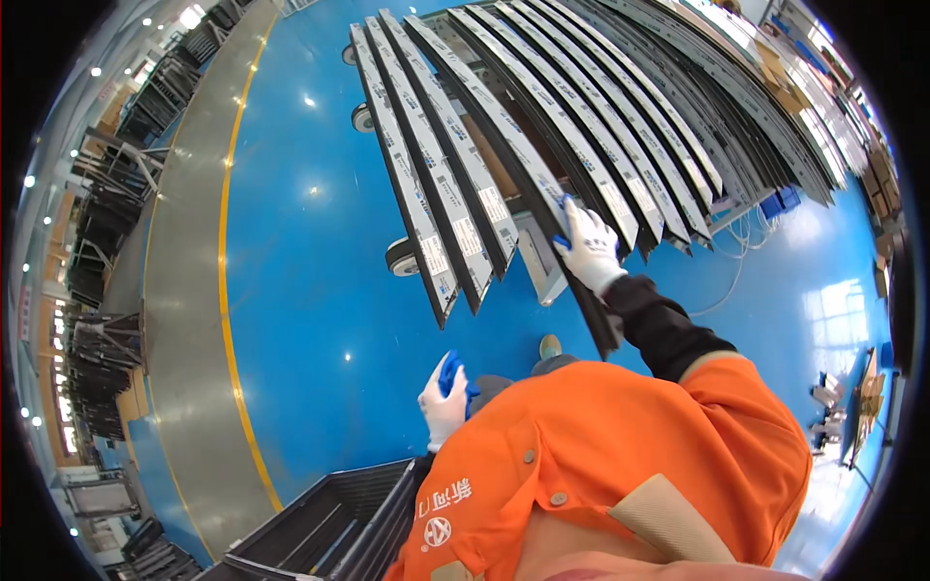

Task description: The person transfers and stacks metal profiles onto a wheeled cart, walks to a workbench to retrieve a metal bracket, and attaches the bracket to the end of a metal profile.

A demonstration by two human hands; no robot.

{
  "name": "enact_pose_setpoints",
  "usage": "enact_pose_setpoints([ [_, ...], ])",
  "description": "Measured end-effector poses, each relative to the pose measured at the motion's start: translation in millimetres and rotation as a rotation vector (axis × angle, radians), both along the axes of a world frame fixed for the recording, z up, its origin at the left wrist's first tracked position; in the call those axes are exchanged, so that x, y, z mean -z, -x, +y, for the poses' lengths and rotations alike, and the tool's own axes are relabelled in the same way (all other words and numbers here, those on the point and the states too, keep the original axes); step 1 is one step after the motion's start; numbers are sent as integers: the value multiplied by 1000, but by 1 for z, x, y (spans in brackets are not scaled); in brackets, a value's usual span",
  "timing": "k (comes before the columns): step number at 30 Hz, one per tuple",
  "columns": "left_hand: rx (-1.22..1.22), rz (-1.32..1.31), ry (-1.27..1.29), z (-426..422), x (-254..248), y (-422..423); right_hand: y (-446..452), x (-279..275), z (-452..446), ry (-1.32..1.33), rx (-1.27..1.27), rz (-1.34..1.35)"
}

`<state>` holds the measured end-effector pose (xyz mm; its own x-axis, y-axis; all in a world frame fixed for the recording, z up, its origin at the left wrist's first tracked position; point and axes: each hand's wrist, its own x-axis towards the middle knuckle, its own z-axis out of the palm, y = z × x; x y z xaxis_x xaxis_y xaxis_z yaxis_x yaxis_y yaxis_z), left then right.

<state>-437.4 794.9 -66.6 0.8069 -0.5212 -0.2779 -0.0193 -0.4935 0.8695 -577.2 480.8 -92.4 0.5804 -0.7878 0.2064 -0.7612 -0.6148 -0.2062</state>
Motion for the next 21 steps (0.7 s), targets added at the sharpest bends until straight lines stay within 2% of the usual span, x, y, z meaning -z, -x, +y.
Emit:
enact_pose_setpoints([
  [1,111,-43,73,-4,-1,-1,20,1,16,4,-1,-38],
  [3,279,87,115,-24,-17,-7,51,-14,49,-233,-39,-283],
  [4,305,85,127,-40,-20,-13,60,-30,70,-323,61,-220],
  [6,520,469,88,-66,-23,-18,81,-35,111,-403,202,-203],
  [8,540,919,298,-99,-5,-10,109,-32,158,-357,234,-153],
  [9,565,1165,239,-114,2,-9,121,-35,184,-389,284,-166],
  [11,603,1407,217,-149,51,7,149,-40,241,-391,315,-161],
  [13,574,1449,228,-177,66,24,178,-48,298,-468,381,-124],
  [14,523,1470,260,-191,69,35,200,-30,329,-299,288,-201],
  [16,408,1497,336,-210,70,57,243,19,402,-188,438,-3],
  [17,389,1490,320,-199,63,71,257,25,430,-414,680,-119],
  [19,357,1479,323,-193,52,98,270,19,432,-638,899,-237],
  [20,477,1295,533,-195,51,108,254,-4,431,-184,734,-149],
  [21,587,1099,722,-187,5,107,264,2,432,-12,632,-113],
])
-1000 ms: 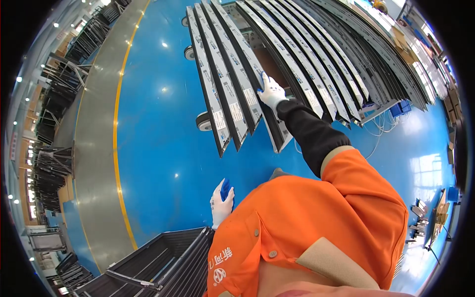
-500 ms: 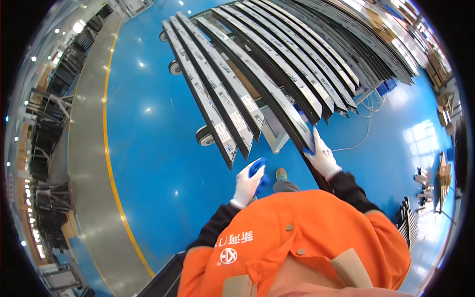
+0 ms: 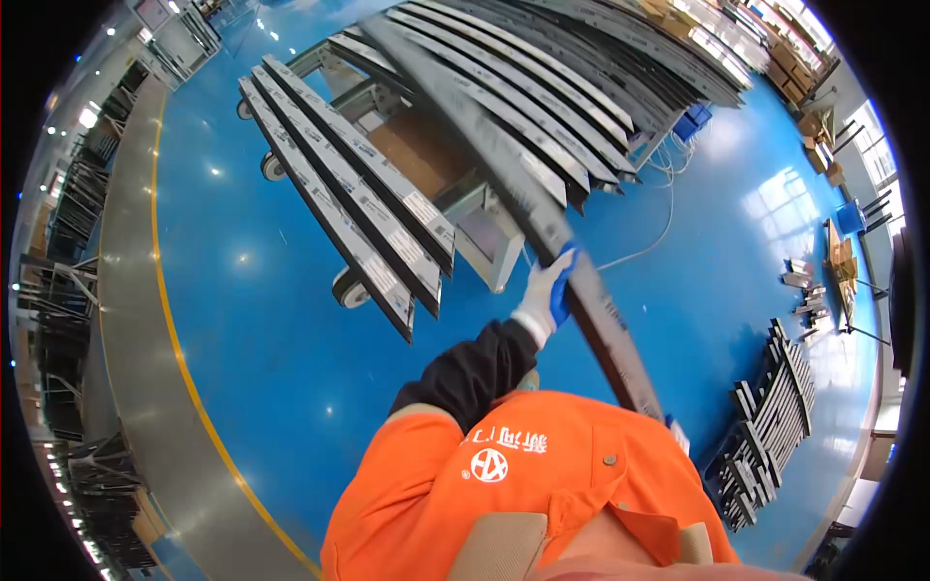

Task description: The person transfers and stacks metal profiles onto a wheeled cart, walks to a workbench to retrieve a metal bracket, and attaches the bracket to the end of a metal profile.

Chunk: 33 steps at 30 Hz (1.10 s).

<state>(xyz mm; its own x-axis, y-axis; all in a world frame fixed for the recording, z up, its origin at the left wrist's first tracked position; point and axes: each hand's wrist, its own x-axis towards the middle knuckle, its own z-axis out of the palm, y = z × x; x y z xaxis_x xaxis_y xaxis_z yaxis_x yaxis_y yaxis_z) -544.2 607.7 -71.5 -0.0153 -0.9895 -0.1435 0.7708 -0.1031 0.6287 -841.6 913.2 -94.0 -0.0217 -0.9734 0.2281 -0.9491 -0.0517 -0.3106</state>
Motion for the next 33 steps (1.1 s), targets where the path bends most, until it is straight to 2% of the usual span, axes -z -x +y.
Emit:
enact_pose_setpoints([
  [1,58,-16,-153,6,-49,9,10,5,2,162,-80,102],
  [2,59,-104,9,-1,-84,10,39,26,-1,90,-102,73],
  [3,106,-83,62,-15,-110,13,20,3,-20,-50,-19,-113],
  [5,135,-115,200,-40,-169,14,-12,-20,-73,14,-105,-179],
  [7,111,-221,458,-57,-208,14,-38,-15,-118,9,-151,-270],
  [8,101,-309,501,-56,-232,12,-53,-14,-134,4,-148,-350],
  [10,75,-502,455,-74,-263,21,-76,6,-174,162,-346,-405],
  [13,152,-607,585,-64,-273,2,-119,3,-208,29,-534,-392],
  [15,240,-677,718,-46,-275,-12,-144,-8,-223,8,-916,-286],
  [17,289,-1019,565,-19,-272,-21,-158,-35,-230,4,-1057,-268],
  [19,303,-1108,506,10,-256,-37,-175,-78,-236,44,-1290,-238],
  [20,336,-1195,465,19,-248,-47,-182,-100,-237,73,-1401,-220],
  [22,425,-1329,404,35,-237,-76,-182,-145,-233,276,-1461,-304],
  [23,419,-1331,412,43,-232,-92,-181,-160,-240,472,-1518,-144],
  [25,412,-1575,291,58,-223,-126,-185,-182,-248,828,-1437,-111],
  [27,444,-1732,320,72,-211,-163,-214,-216,-232,822,-928,134],
  [28,457,-1737,340,80,-207,-182,-229,-222,-232,826,-906,139],
  [29,487,-1792,347,88,-203,-202,-246,-227,-237,559,-858,283],
  [31,529,-1854,385,96,-203,-246,-280,-224,-228,291,-768,413],
  [33,650,-1875,406,101,-216,-293,-322,-209,-212,331,-756,435],
])
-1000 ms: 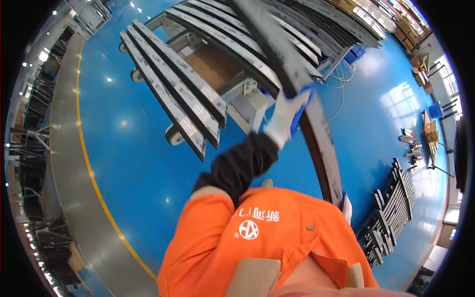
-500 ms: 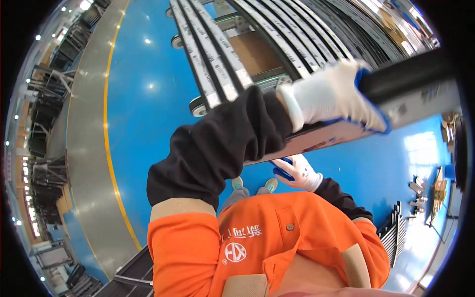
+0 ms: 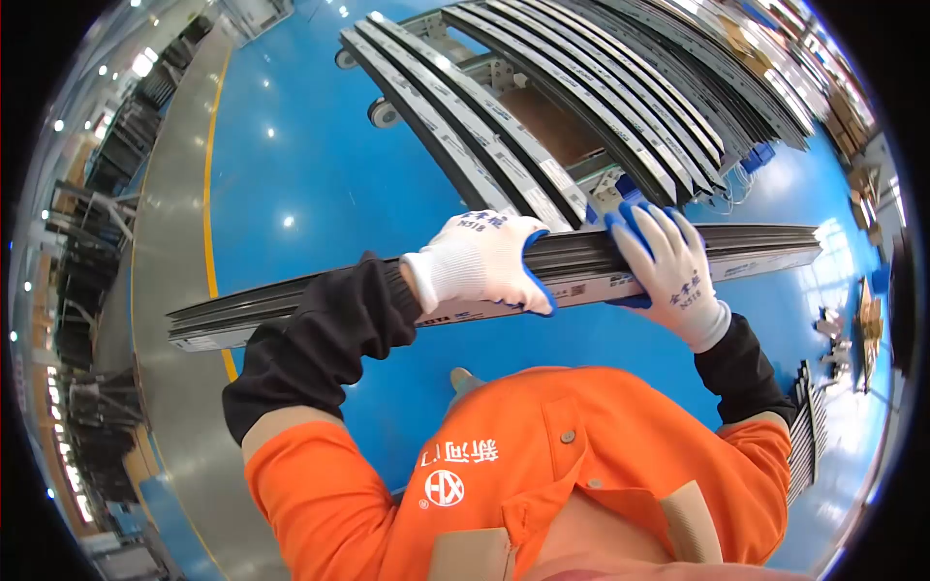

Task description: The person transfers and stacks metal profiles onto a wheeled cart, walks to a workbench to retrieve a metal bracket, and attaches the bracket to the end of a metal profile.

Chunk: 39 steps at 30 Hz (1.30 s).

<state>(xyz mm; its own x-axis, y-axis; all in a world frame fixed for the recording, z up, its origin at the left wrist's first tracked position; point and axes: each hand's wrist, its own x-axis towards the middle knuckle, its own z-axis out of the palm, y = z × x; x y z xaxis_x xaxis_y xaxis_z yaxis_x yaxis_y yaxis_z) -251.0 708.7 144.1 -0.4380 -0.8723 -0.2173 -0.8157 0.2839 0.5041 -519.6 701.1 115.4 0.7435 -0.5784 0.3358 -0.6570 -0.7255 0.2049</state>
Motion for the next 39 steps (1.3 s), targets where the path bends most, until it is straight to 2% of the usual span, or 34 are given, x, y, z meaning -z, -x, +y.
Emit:
enact_pose_setpoints([
  [2,65,-47,-46,-1,-18,-44,-42,4,7,56,-6,16],
  [4,165,-40,25,-14,-40,-80,-81,-3,8,228,-37,-59],
  [5,181,-41,20,-25,-46,-96,-96,-9,6,224,-21,-60],
  [7,241,-68,591,-55,-62,-121,-123,-25,-9,172,32,-206],
  [9,162,-99,1173,-81,-88,-135,-132,-22,-39,205,49,-281],
  [10,186,-87,1173,-82,-99,-146,-135,-19,-55,217,64,-305],
  [12,-34,337,1128,-88,-114,-177,-141,-7,-92,158,214,-320],
  [14,41,644,987,-85,-83,-217,-144,4,-132,150,269,-338],
  [15,34,466,927,-89,-66,-243,-145,11,-155,129,305,-359],
  [17,25,365,789,-110,-11,-302,-151,31,-202,71,374,-407],
  [18,-114,378,543,-114,18,-336,-152,45,-226,74,377,-422],
  [19,-391,393,194,-111,33,-364,-156,58,-250,42,451,-401],
  [20,-590,386,69,-112,65,-401,-161,69,-277,11,524,-379],
  [21,-746,634,-27,-105,116,-447,-165,77,-305,-21,598,-353],
  [23,-1161,668,-102,-65,178,-497,-179,106,-346,-87,686,-321],
  [25,-1470,840,-318,-14,236,-540,-191,134,-388,-137,741,-317],
  [26,-1603,1037,-421,10,262,-549,-196,145,-406,-164,764,-302],
  [27,-1605,1067,-457,26,274,-551,-199,153,-421,-194,781,-277],
  [30,-1461,878,-469,67,333,-571,-205,177,-458,-249,821,-211],
  [31,-1278,605,-383,75,355,-581,-207,186,-469,-267,849,-203],
  [33,-712,680,-28,52,394,-618,-214,205,-484,-307,899,-202],
  [35,-635,11,-271,-26,338,-623,-217,215,-506,-247,952,-132],
  [36,-610,0,-284,-80,338,-632,-219,219,-511,-221,985,-93],
  [38,-937,438,-354,-172,347,-651,-243,204,-504,-119,1036,-23],
  [39,-1008,487,-322,-229,336,-650,-278,185,-502,-40,1058,3],
])
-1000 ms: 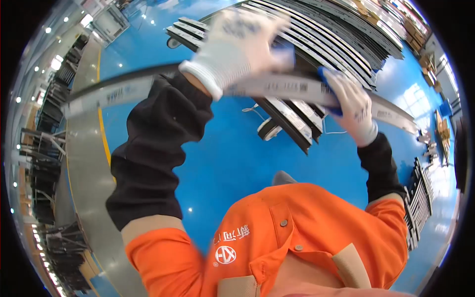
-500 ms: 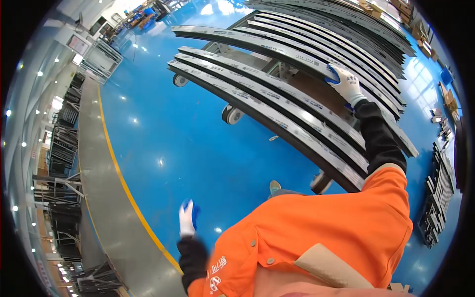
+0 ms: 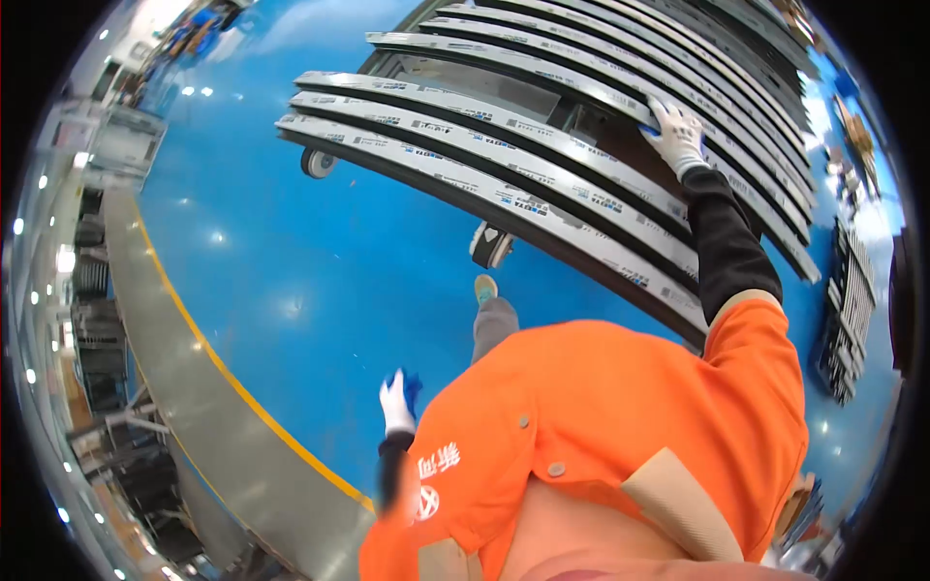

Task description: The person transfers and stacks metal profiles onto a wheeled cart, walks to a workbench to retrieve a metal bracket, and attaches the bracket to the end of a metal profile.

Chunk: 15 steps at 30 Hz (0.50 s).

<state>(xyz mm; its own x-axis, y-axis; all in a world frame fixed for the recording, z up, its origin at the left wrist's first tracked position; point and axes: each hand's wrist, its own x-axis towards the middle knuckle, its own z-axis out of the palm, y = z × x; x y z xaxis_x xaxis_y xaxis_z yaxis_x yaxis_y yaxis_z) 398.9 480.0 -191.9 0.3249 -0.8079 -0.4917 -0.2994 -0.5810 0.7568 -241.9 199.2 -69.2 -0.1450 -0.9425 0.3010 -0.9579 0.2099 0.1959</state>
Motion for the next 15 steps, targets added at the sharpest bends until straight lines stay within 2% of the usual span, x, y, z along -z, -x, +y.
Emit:
enact_pose_setpoints([
  [1,-83,19,32,-57,-10,1,-27,-4,3,256,-165,15],
  [2,-57,-113,83,-120,-51,29,-60,-20,10,230,-408,-235],
  [3,102,-279,291,-171,-81,52,-91,-37,25,199,-647,-484],
  [4,275,-363,521,-217,-94,65,-117,-42,43,20,-563,-467],
  [5,388,-323,689,-258,-116,86,-138,-38,61,-157,-470,-461],
  [7,726,-346,1046,-332,-142,123,-157,-30,84,-119,-372,-262],
  [10,1130,-677,1330,-396,-166,182,-166,-21,103,-78,-171,-214],
  [11,1191,-621,1354,-407,-161,190,-167,-21,104,-84,-95,-216],
  [13,1660,-657,1141,-439,-149,212,-163,-21,94,-292,4,-393],
  [15,1830,-660,1058,-452,-153,220,-153,-15,92,-308,-35,-518],
])
